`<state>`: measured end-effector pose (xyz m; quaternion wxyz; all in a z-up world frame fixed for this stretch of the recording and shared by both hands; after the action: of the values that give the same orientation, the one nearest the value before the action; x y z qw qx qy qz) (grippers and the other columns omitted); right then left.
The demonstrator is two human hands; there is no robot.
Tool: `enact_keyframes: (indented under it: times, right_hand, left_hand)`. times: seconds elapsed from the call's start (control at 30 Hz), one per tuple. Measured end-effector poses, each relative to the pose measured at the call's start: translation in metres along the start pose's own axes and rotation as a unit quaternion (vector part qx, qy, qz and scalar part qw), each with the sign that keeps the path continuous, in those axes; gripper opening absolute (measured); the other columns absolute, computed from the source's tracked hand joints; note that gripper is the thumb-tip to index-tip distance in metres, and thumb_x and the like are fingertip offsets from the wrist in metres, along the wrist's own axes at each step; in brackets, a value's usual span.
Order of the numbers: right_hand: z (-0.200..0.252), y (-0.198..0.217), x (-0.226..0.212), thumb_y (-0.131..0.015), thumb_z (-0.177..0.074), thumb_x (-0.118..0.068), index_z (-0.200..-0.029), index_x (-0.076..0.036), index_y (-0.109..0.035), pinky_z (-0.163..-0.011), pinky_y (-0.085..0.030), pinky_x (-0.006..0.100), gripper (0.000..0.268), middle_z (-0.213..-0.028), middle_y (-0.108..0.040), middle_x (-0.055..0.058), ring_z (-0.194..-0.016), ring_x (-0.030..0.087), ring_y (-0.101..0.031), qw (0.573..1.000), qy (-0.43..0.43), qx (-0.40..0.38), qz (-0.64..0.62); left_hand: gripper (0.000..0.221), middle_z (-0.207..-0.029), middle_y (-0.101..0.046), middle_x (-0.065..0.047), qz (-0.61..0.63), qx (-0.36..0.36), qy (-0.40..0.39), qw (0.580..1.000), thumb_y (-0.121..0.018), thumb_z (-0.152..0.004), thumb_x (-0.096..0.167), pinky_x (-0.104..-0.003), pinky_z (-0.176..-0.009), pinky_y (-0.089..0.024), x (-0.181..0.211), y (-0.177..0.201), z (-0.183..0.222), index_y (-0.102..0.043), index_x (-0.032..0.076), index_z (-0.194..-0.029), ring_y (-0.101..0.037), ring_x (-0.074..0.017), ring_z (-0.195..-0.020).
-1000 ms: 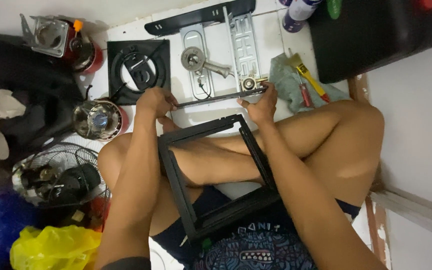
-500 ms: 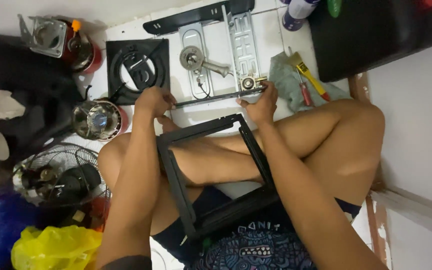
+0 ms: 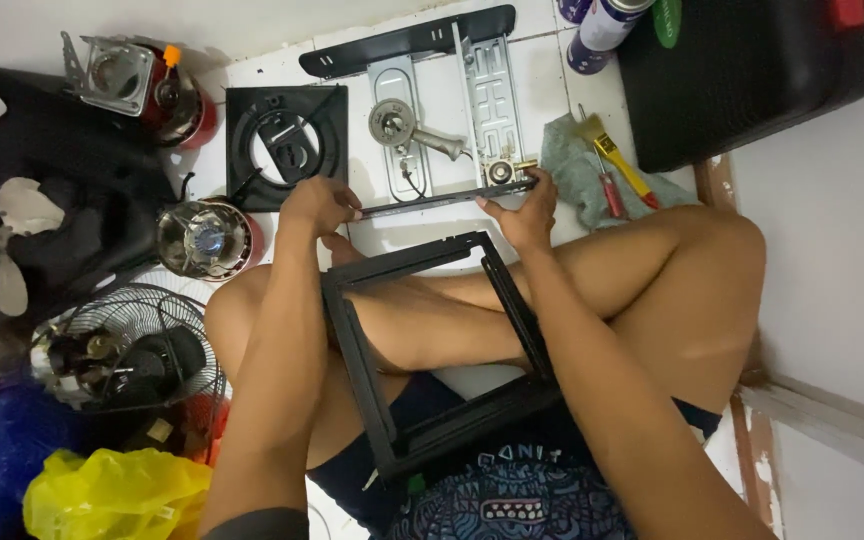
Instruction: Cleaning the burner area of a portable gas stove with a brush and then fitting and securing the top metal frame onto the stove body.
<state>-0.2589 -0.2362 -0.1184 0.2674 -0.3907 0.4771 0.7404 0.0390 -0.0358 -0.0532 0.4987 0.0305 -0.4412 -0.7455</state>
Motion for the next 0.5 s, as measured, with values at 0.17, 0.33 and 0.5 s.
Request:
enact_keyframes:
  times: [0.17, 0.33, 0.5]
  right_hand:
    - [-0.001, 0.000, -0.001, -0.100, -0.064, -0.037, -0.134, -0.016, -0.045, -0.112, -0.036, 0.066, 0.091, -0.131, -0.048, 0.012, -0.133, 0.040, -0.049, 1.000, -0.006, 0.008, 0.010]
    - [-0.003, -0.002, 0.005, -0.100, -0.063, -0.038, -0.134, -0.019, -0.045, -0.111, -0.037, 0.066, 0.092, -0.132, -0.048, 0.011, -0.133, 0.038, -0.050, 1.000, -0.015, 0.006, 0.017]
    - [-0.003, -0.004, 0.007, -0.099, -0.062, -0.042, -0.135, -0.022, -0.044, -0.113, -0.035, 0.067, 0.094, -0.136, -0.046, 0.011, -0.137, 0.039, -0.046, 0.999, -0.030, 0.004, 0.023]
  left_hand:
    - [0.026, -0.114, -0.073, -0.017, 0.021, 0.005, -0.002, 1.000, -0.080, -0.081, 0.022, -0.047, -0.088, -0.057, 0.001, 0.002, 0.000, -0.080, 0.012, -0.105, -0.068, -0.0392, -0.110]
    - [0.024, -0.111, -0.073, -0.017, 0.027, 0.013, 0.002, 1.000, -0.076, -0.084, 0.016, -0.046, -0.088, -0.057, 0.010, 0.007, 0.009, -0.080, 0.011, -0.108, -0.068, -0.0382, -0.109]
    - [0.028, -0.110, -0.074, -0.016, 0.028, 0.012, 0.006, 1.000, -0.078, -0.081, 0.020, -0.046, -0.088, -0.057, 0.009, 0.009, 0.005, -0.080, 0.014, -0.108, -0.069, -0.0357, -0.108]
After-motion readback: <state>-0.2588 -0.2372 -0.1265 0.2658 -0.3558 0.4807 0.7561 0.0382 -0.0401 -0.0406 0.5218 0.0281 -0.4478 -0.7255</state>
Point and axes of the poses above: each hand's wrist, its own z-axis away from the middle knuckle, its own y-axis out of the back of the hand, x = y × z, the point moved 7 cm from there along -z, towards the middle knuckle
